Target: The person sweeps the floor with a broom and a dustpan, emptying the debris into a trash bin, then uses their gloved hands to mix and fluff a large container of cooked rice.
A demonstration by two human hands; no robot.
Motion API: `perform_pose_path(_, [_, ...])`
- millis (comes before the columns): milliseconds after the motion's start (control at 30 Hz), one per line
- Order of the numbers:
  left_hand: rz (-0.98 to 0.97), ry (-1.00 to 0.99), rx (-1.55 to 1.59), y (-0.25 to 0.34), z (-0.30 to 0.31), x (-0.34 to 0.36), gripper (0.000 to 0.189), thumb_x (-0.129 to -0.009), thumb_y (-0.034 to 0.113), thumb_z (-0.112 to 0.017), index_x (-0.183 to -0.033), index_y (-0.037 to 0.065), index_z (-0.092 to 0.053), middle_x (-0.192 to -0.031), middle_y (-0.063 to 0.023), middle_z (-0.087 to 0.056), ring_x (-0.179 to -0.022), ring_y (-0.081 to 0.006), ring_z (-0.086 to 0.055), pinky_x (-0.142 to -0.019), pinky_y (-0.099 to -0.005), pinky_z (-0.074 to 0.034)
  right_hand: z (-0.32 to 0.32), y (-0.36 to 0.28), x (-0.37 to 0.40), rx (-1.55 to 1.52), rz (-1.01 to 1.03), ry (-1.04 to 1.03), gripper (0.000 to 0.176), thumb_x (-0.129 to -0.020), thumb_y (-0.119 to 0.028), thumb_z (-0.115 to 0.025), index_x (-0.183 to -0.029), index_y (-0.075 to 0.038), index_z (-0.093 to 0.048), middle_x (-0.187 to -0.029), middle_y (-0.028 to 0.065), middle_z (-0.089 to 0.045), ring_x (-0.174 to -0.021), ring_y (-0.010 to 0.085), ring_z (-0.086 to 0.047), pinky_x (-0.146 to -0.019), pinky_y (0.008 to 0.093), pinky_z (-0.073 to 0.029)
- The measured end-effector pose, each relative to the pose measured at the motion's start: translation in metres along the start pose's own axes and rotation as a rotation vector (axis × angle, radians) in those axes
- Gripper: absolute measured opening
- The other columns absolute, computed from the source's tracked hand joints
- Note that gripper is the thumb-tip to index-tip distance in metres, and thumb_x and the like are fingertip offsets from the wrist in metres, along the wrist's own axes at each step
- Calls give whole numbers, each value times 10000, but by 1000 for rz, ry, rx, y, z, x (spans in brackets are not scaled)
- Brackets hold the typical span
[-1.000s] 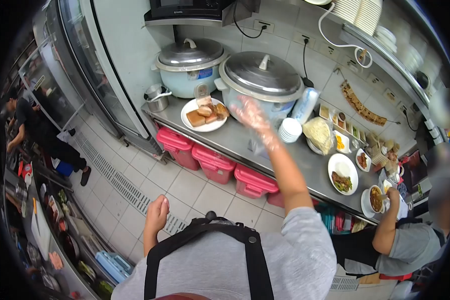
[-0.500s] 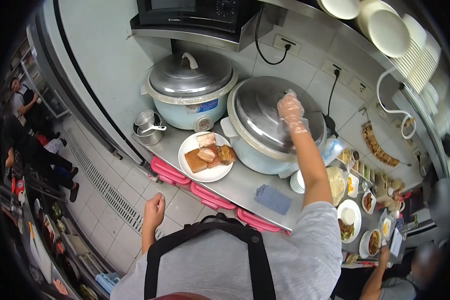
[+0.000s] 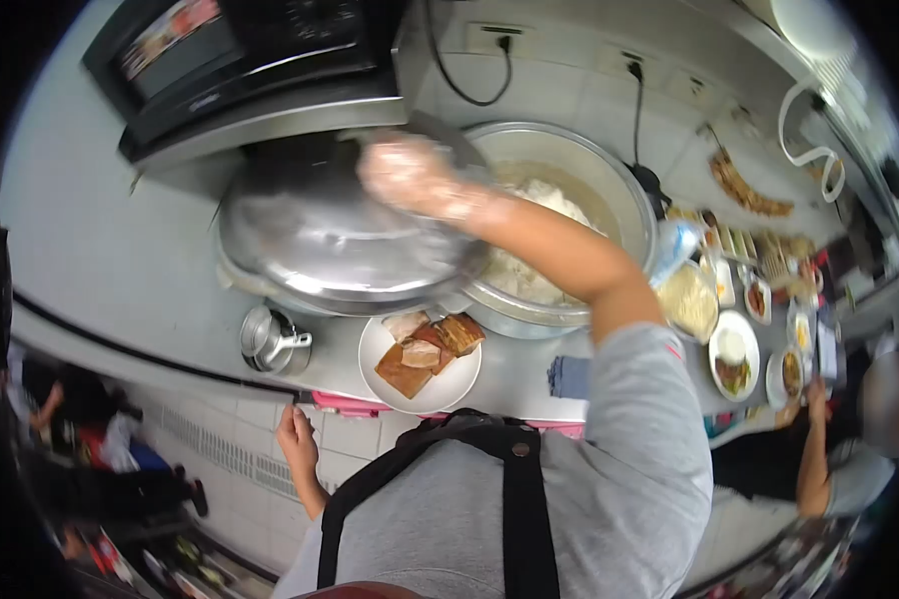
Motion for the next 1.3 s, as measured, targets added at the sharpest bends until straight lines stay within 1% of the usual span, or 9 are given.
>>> perform_pose_path(33, [-30, -46, -5, 1, 0, -10, 313, -937, 172, -426, -675, 4, -393, -508, -68, -404, -473, -135, -377, -454, -305, -321, -33, 5, -29, -554, -336, -29, 191, -774, -138, -539, -597, -66, -550, -614, 97, -583, -634, 227, -608, -522, 374, -489])
perform_pose_path(100, [-13, 8, 43, -1, 10, -21, 320, -946, 180, -415, -674, 12, -391, -520, -59, -406, -484, -124, -382, -453, -297, -323, -92, -16, -80, -469, -358, 41, 162, -761, -143, -557, -615, -74, -580, -610, 88, -589, -646, 244, -612, -569, 381, -509])
perform_pose_path(200, [1, 12, 23, -14, 23, -27, 322, -951, 192, -410, -678, 22, -389, -538, -46, -409, -500, -110, -379, -457, -283, -323, -131, -13, -133, -808, -817, 46, 315, -790, -237, -572, -1065, -87, -603, -1031, 159, -609, -999, 337, -569, -850, 415, -459])
perform_pose_path(367, [101, 52, 51, -49, 48, -15, 323, -956, 198, -403, -679, 37, -371, -561, -21, -385, -519, -98, -358, -469, -262, -314, -189, -27, -176, -899, -877, 52, 344, -800, -256, -568, -1099, -86, -589, -1078, 166, -591, -1039, 345, -547, -875, 420, -446])
perform_pose_path(733, [13, -98, 42, -23, 20, -69, 330, -966, 210, -403, -688, 32, -384, -570, -19, -394, -529, -96, -372, -483, -248, -311, -184, -34, -153, -1058, -607, -138, 403, -820, -292, -561, -1167, -86, -561, -1173, 181, -555, -1118, 362, -505, -926, 430, -422])
perform_pose_path(800, [-79, -152, 31, -3, 7, -77, 324, -963, 207, -412, -699, 19, -407, -561, -29, -405, -527, -101, -387, -486, -254, -320, -133, -27, -99, -1590, -636, -162, 483, -869, -375, -514, -1236, -60, -512, -1283, 203, -482, -1216, 345, -435, -997, 437, -371])
perform_pose_path(900, [-83, -185, 98, 26, -19, -76, 298, -956, 180, -409, -710, 13, -426, -570, -31, -404, -551, -110, -399, -521, -256, -343, -58, 15, -30, -1025, -460, -559, 626, -916, -542, -377, -1288, -44, -454, -1231, 221, -526, -1171, 339, -488, -983, 426, -401])
perform_pose_path(1067, [-221, -278, 330, 96, -106, -71, 234, -945, 132, -391, -778, 1, -487, -731, -66, -495, -700, -125, -473, -667, -250, -385, -2, 30, 152, -917, -220, -924, 429, -815, -361, -605, -1115, -54, -589, -1132, 155, -582, -1094, 315, -535, -921, 430, -455])
perform_pose_path(1300, [-446, -212, 564, 225, -230, -112, 131, -914, 115, -521, -888, -11, -544, -763, -47, -558, -719, -107, -526, -693, -249, -438, 9, -46, 191, -987, 210, -704, 370, -678, -192, -674, -1013, -43, -624, -1142, 106, -565, -1108, 290, -482, -890, 427, -441])
Point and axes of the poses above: each hand's wrist, its own x-axis away from the middle knuckle, its own z-axis out of the back of the hand, y = z × x, the point moved 6 cm from there along -x, towards the middle knuckle
